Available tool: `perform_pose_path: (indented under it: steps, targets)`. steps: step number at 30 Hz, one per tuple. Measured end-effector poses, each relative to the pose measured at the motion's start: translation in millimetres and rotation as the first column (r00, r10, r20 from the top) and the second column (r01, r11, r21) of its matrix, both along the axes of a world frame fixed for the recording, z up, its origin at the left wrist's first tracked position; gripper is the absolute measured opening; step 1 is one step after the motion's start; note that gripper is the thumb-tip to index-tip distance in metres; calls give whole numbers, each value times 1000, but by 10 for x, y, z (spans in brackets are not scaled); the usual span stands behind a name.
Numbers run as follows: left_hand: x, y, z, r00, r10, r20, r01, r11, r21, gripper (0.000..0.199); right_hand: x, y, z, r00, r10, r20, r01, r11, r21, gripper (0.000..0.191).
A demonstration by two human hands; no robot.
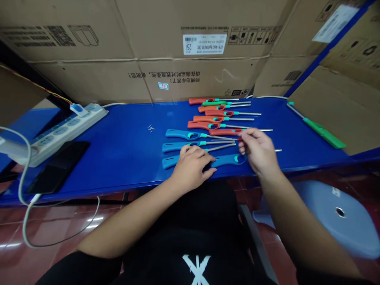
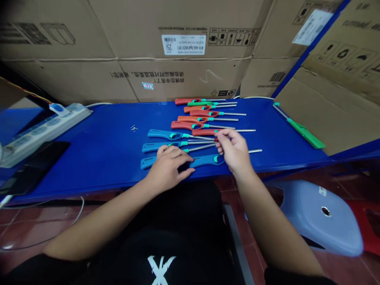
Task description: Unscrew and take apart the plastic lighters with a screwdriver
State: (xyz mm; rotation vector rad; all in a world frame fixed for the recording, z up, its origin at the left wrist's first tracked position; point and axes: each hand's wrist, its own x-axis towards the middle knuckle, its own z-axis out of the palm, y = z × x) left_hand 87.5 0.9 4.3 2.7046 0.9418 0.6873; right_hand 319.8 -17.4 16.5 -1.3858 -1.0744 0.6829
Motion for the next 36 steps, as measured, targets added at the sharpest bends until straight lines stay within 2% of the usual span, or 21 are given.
perform_pose_path:
  steps: [3, 5, 9, 12, 15, 19, 23, 26, 31, 36]
  targets:
    - [-21, 5, 60, 994, -53, -91, 65, 989, 130, 20, -124, 3, -146, 976, 20, 217, -18, 1000, -8, 20]
    - [-34, 27, 136, 978, -104, -183, 136, 976, 172, 21, -177, -25, -142, 941, 21, 337, -31, 999, 24, 20]
    - [-5, 109, 346, 891, -172, -420, 294, 925, 243, 21, -278, -74, -62, 903, -22, 429, -31, 993, 117, 17]
    - [61, 167, 493, 809, -196, -555, 410, 864, 292, 20, -371, -64, -44, 914, -18, 406, -51, 986, 160, 16]
    - [125, 204, 584, 753, -245, -611, 515, 797, 316, 24, -420, -19, -89, 938, 22, 346, -67, 991, 119, 18]
    - [203, 235, 627, 670, -315, -672, 638, 708, 303, 26, -409, 38, -159, 944, 13, 331, -47, 994, 94, 20]
    - [327, 306, 662, 568, -352, -744, 719, 653, 240, 25, -401, 48, -174, 939, 34, 341, -68, 994, 88, 19]
    - [424, 411, 709, 509, -371, -777, 729, 666, 159, 21, -405, 51, -175, 944, 25, 330, -53, 996, 77, 19]
    - [520, 592, 774, 450, -420, -788, 713, 700, 34, 12, -401, 90, -193, 949, 19, 314, -39, 998, 56, 18]
    - [558, 627, 802, 415, -362, -834, 579, 813, -65, 18, -402, 111, -171, 941, 23, 337, -43, 998, 52, 18]
